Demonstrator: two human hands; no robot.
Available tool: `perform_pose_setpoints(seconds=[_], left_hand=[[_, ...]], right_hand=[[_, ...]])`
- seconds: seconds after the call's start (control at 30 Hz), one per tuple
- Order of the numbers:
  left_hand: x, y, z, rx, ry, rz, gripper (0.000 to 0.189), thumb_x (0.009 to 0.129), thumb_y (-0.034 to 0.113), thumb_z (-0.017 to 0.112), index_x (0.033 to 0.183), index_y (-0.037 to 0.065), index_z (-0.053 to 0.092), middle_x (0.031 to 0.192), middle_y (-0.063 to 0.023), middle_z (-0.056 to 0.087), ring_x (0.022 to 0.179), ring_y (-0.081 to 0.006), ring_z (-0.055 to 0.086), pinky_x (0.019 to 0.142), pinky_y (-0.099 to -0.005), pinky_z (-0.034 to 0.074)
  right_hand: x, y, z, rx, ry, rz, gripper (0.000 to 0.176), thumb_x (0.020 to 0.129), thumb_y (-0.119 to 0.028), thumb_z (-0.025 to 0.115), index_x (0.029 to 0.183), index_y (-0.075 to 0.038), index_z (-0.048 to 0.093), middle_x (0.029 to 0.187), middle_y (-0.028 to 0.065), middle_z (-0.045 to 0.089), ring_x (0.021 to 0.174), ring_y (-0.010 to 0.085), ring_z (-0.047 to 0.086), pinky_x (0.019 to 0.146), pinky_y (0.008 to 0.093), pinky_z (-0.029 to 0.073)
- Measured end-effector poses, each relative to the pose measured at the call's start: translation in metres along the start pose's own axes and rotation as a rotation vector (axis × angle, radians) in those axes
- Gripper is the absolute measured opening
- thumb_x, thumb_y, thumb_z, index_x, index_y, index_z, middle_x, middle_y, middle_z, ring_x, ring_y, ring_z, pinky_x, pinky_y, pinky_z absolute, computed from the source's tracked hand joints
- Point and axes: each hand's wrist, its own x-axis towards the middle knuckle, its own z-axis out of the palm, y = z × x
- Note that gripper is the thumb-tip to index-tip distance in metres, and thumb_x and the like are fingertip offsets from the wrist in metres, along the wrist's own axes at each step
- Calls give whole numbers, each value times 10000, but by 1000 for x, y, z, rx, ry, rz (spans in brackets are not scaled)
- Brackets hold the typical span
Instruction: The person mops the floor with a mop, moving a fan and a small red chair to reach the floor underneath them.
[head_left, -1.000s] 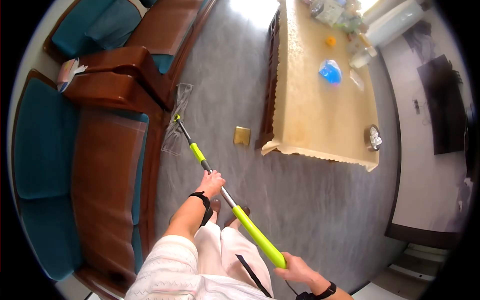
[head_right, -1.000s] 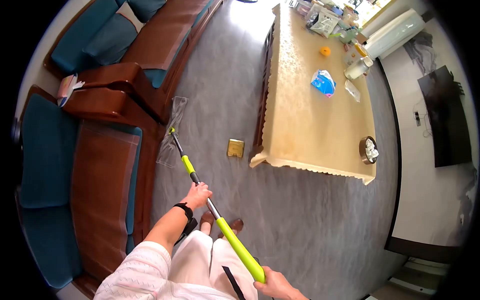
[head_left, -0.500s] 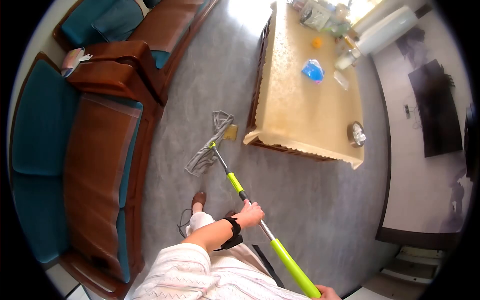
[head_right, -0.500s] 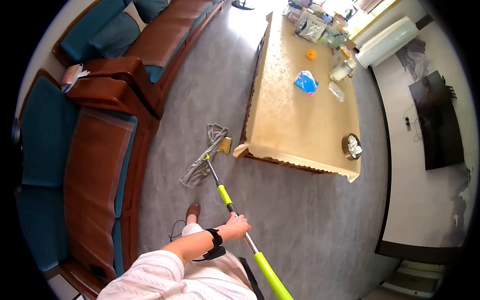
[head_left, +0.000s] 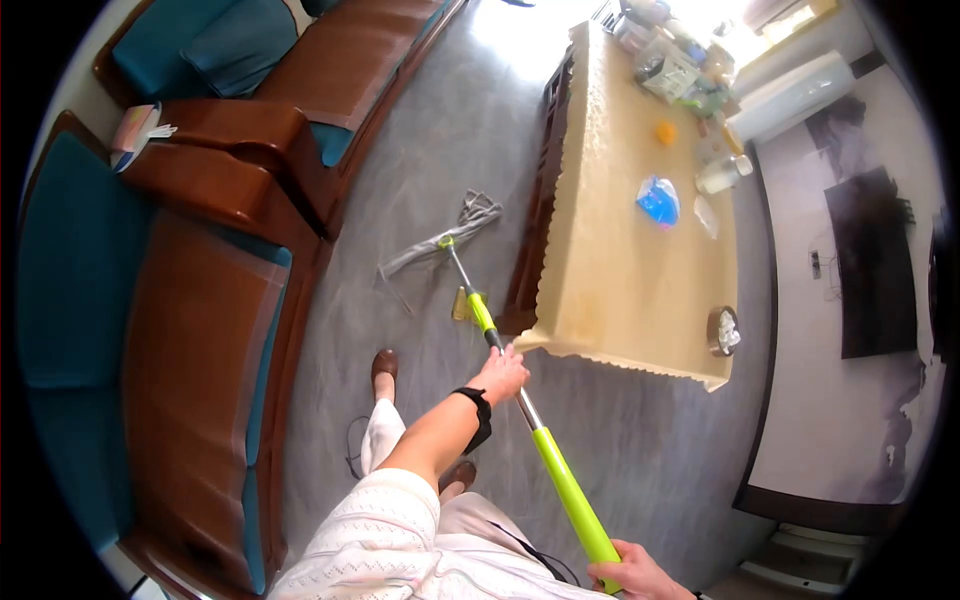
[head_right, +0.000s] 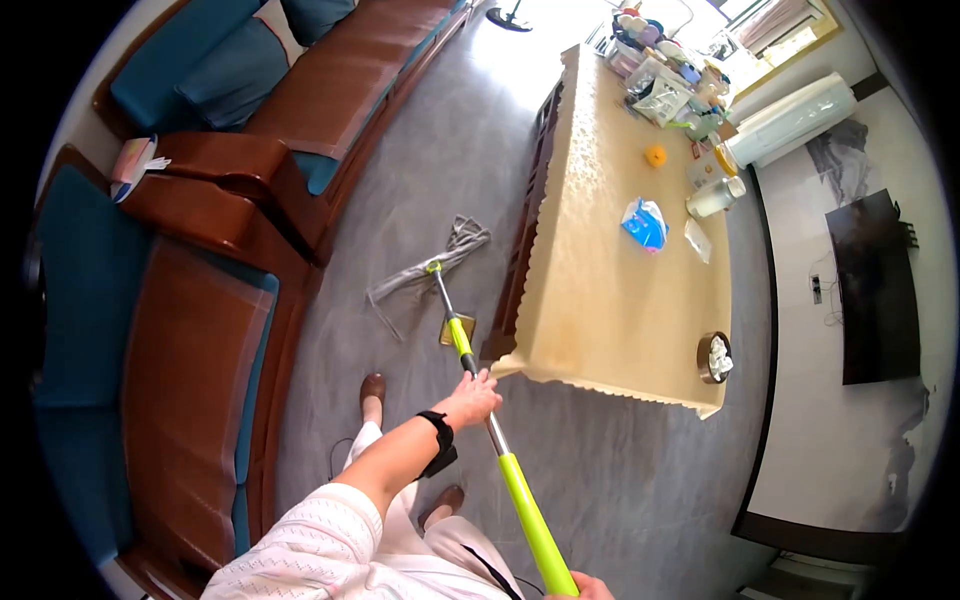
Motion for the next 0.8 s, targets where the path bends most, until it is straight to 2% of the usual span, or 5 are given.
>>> perform_pose_setpoints(seconds=[0.13, 0.17, 0.3, 0.53, 0.8], left_hand=[[49, -68, -51, 75, 266, -109, 244, 793, 163, 576, 1034, 143, 611, 1257, -161, 425, 1289, -385, 286, 1018, -544, 284], [55, -81, -73, 112, 206, -163, 300, 795, 161, 569, 1095, 152, 571, 1321, -200, 379, 1284, -399, 298, 1001, -525, 304], [84, -124, -122, -12, 274, -332, 591, 820, 130, 547, 1369, 135, 330, 1387, -165, 329, 1297, -338, 302, 997, -470, 319], [25, -172, -123, -323, 187, -297, 675, 696, 43, 549, 1338, 121, 355, 1348, -148, 361, 1285, -322, 306, 999, -457, 333], [-108, -255, -70, -351, 108, -587, 462, 661, 105, 615, 1119, 92, 560, 1169, -138, 518, 1135, -325, 455, 935, -432, 406]], right_hand=[[28, -84, 54, 276, 37, 73, 306, 793, -25, 611, 1091, 27, 564, 755, 32, 597, 519, 60, 478, 443, 190, 373], [50, -94, 51, 187, -7, 184, 254, 791, -92, 602, 1018, -26, 510, 741, 100, 581, 563, 182, 561, 493, 322, 454], [79, -162, 75, 437, -24, 93, 233, 788, -60, 594, 994, -29, 488, 787, 129, 568, 548, 211, 542, 432, 367, 425], [174, -262, 43, 615, -58, -156, 410, 823, -106, 537, 1216, -112, 417, 758, 129, 555, 489, 198, 520, 365, 334, 419], [364, -400, 18, 587, -98, -463, 175, 866, -165, 496, 1025, -120, 440, 704, 90, 534, 496, 155, 523, 365, 261, 417]])
